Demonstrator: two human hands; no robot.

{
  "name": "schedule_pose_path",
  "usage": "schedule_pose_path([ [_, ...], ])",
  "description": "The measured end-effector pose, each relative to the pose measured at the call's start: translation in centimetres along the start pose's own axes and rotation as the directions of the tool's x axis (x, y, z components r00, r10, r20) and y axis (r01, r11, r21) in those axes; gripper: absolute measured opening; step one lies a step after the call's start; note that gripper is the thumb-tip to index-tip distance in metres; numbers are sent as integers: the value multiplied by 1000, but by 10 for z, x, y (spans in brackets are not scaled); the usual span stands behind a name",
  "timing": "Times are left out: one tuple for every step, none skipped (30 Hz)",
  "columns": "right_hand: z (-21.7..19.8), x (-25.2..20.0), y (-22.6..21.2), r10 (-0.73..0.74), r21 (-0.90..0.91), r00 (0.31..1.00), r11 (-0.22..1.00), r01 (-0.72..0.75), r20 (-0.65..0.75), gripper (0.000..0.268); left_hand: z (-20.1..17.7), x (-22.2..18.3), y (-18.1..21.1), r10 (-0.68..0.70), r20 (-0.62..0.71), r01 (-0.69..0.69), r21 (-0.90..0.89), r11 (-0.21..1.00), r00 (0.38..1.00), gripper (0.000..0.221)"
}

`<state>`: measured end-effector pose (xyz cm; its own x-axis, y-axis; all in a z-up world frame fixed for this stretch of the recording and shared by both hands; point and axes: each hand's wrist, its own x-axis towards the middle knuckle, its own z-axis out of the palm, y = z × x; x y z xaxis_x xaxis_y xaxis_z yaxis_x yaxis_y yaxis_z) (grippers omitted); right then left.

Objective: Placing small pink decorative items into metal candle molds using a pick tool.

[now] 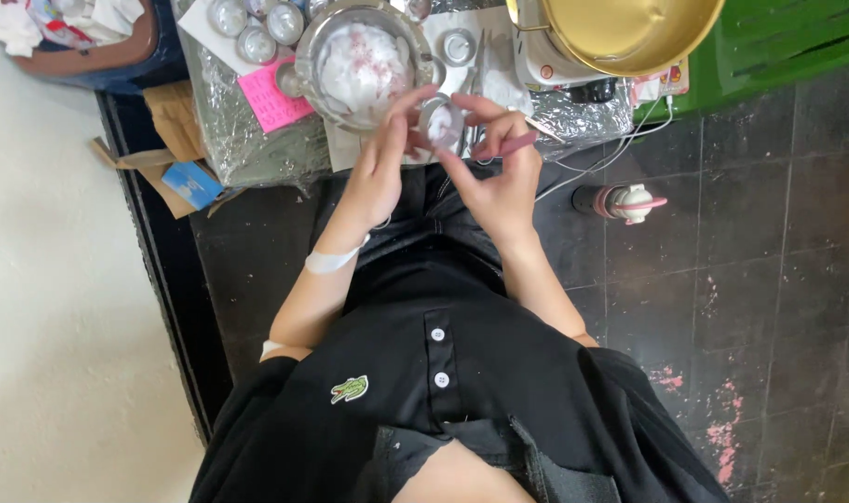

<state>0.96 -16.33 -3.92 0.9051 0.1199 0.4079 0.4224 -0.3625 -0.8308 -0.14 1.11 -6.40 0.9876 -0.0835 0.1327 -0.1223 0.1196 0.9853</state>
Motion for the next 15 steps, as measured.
schedule_pose_path([
  [-1, -2, -6, -26, 0, 999, 1000, 26, 31, 53, 3, 3, -3, -50, 57, 62, -224, 973, 997, 45],
  [0, 0, -10, -30, 4, 999, 1000, 30, 40, 53, 3, 4, -11, -49, 46, 58, -224, 973, 998, 45],
  [1, 3, -15, -94, -32, 995, 995, 95, 41, 53, 3, 5, -19, -84, 75, 104, -307, 946, 994, 47],
  [1, 6, -19, -157, -68, 987, 985, 160, 43, 54, 3, 8, -26, -116, 107, 149, -388, 910, 987, 49],
  [2, 4, -15, -163, -63, 985, 984, 166, 52, 54, 2, 8, -22, -113, 96, 141, -389, 910, 989, 49],
  [3, 2, -10, -158, 57, 985, 985, 162, -70, 44, 0, 9, -18, -96, 90, 127, -449, 884, 991, 47],
  [5, -1, -6, -134, 178, 973, 970, 168, -190, 41, -2, 8, -14, -81, 83, 113, -506, 855, 993, 45],
  [4, -3, -2, -138, 183, 973, 968, 171, -183, 41, -4, 9, -7, -80, 73, 106, -506, 856, 994, 45],
  [3, -4, 1, -80, 317, 953, 932, 175, -291, 42, -5, 9, 0, -43, 70, 76, -589, 804, 997, 41],
  [1, -6, 5, -3, 443, 923, 876, 188, -385, 50, -6, 10, 7, -6, 64, 47, -666, 744, 998, 38],
  [1, -9, 1, -4, 447, 925, 875, 187, -379, 50, -5, 10, 12, -6, 56, 42, -666, 745, 998, 38],
  [0, -12, -4, -24, 448, 935, 873, 192, -353, 47, -3, 11, 18, 1, 48, 33, -696, 717, 999, 39],
  [-1, -15, -9, -44, 447, 943, 872, 197, -330, 44, 0, 11, 23, 6, 42, 26, -725, 688, 999, 40],
  [0, -14, -20, -44, 450, 944, 871, 196, -326, 44, 3, 10, 26, 5, 38, 24, -725, 688, 999, 40],
  [2, -13, -31, -70, 409, 966, 896, 170, -249, 35, 6, 11, 30, 2, 31, 21, -725, 688, 1000, 42],
])
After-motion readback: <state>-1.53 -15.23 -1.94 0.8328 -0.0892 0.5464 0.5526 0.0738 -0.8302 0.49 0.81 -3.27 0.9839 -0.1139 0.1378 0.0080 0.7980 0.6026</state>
